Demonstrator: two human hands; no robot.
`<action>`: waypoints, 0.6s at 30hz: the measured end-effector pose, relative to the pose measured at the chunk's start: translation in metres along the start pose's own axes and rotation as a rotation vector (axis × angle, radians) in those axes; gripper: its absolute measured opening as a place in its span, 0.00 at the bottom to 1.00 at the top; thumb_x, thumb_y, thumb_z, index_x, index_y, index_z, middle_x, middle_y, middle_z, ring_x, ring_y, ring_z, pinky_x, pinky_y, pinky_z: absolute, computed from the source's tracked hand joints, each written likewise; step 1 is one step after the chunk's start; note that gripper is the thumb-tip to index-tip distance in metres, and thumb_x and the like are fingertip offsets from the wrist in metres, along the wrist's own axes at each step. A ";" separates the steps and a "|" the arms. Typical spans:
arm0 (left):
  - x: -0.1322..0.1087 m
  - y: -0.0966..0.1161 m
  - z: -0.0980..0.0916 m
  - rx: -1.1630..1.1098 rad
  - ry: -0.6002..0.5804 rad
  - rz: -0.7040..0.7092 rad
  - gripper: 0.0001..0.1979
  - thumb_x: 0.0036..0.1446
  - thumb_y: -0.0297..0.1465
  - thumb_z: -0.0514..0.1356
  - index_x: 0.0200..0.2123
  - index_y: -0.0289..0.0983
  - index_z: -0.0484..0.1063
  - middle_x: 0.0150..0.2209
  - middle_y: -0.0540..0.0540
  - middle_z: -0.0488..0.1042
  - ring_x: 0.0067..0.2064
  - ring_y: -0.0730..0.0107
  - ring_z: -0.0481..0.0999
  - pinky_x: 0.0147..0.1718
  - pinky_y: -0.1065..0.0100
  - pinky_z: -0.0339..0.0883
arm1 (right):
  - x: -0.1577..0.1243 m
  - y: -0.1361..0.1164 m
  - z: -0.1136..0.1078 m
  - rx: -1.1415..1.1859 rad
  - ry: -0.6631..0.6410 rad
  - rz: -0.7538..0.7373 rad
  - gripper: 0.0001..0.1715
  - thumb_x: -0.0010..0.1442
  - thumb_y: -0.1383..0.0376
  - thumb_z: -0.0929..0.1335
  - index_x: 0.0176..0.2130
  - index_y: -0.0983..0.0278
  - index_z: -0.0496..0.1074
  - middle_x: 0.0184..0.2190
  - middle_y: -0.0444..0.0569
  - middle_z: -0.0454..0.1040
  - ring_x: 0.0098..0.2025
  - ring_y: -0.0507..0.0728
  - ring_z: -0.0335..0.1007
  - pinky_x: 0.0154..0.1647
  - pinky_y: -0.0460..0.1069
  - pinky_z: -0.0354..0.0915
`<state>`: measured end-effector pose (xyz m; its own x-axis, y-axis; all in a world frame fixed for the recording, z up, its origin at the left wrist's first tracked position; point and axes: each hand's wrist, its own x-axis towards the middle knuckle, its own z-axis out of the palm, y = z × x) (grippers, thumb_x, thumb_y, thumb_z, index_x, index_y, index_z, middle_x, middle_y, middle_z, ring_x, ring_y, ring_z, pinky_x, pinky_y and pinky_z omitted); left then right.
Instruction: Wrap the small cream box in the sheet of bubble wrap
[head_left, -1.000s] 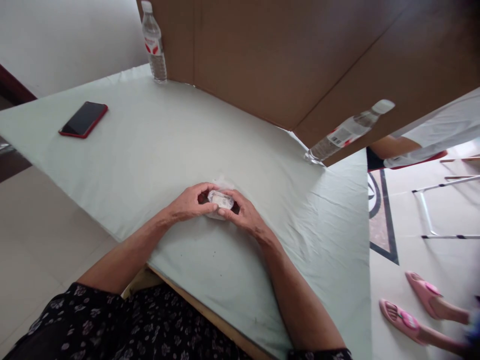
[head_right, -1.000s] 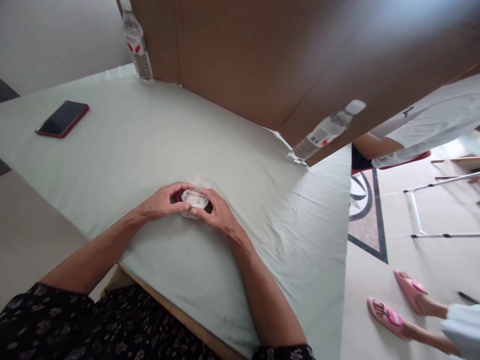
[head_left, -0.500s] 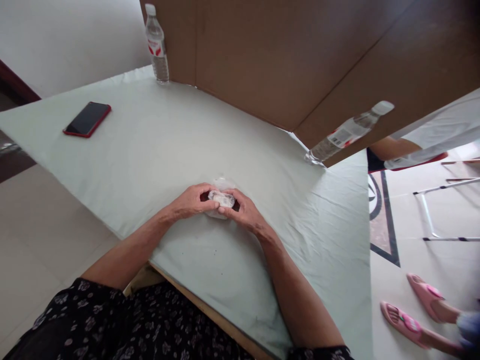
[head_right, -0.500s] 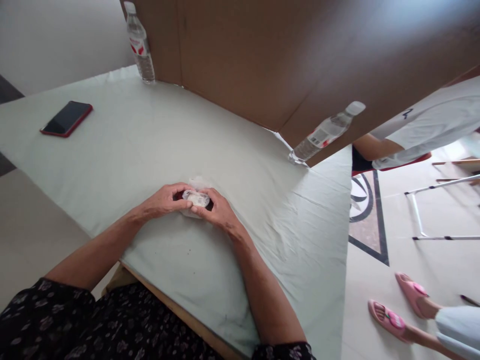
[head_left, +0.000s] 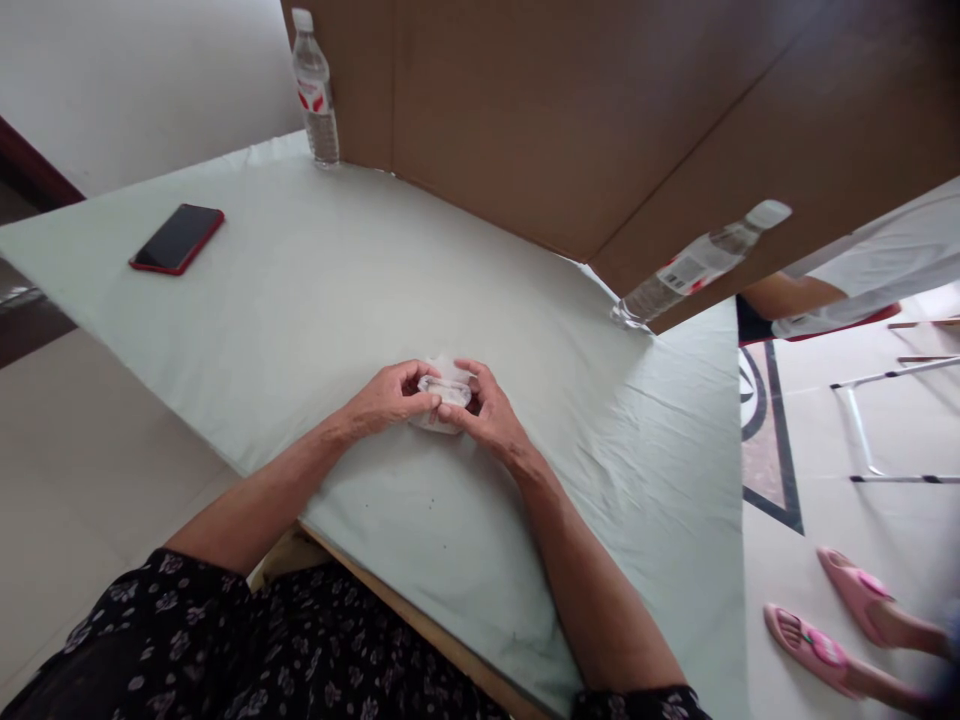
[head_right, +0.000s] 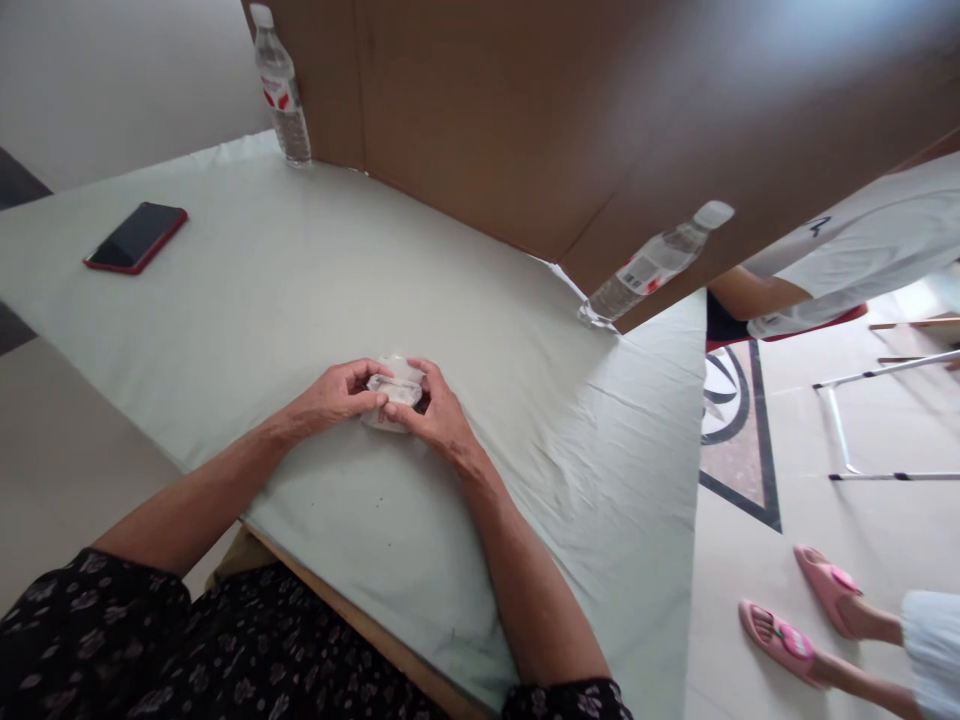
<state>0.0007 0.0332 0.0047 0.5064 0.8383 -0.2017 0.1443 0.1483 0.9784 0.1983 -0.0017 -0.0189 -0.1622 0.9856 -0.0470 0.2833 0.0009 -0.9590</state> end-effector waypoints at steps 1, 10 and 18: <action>0.001 -0.001 0.000 0.000 0.008 0.001 0.23 0.47 0.37 0.66 0.47 0.34 0.69 0.36 0.47 0.76 0.36 0.67 0.76 0.36 0.67 0.68 | 0.000 0.002 0.001 0.009 0.014 -0.002 0.54 0.51 0.50 0.75 0.67 0.62 0.54 0.40 0.49 0.75 0.38 0.58 0.73 0.41 0.53 0.68; 0.000 -0.005 0.001 -0.071 0.038 0.041 0.42 0.52 0.35 0.64 0.67 0.34 0.52 0.39 0.46 0.76 0.39 0.66 0.76 0.39 0.66 0.67 | -0.004 0.006 0.010 -0.001 0.106 0.044 0.61 0.52 0.44 0.74 0.71 0.66 0.47 0.39 0.51 0.76 0.39 0.59 0.73 0.42 0.55 0.68; -0.002 -0.002 -0.002 -0.041 -0.051 0.068 0.40 0.51 0.33 0.62 0.67 0.33 0.55 0.42 0.44 0.75 0.40 0.67 0.75 0.42 0.66 0.68 | -0.012 0.002 0.021 0.062 0.168 0.073 0.61 0.54 0.45 0.74 0.71 0.64 0.46 0.45 0.56 0.78 0.46 0.63 0.75 0.47 0.58 0.70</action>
<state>-0.0020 0.0325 0.0036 0.5563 0.8197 -0.1362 0.0740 0.1144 0.9907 0.1810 -0.0174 -0.0260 0.0176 0.9971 -0.0745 0.2289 -0.0765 -0.9704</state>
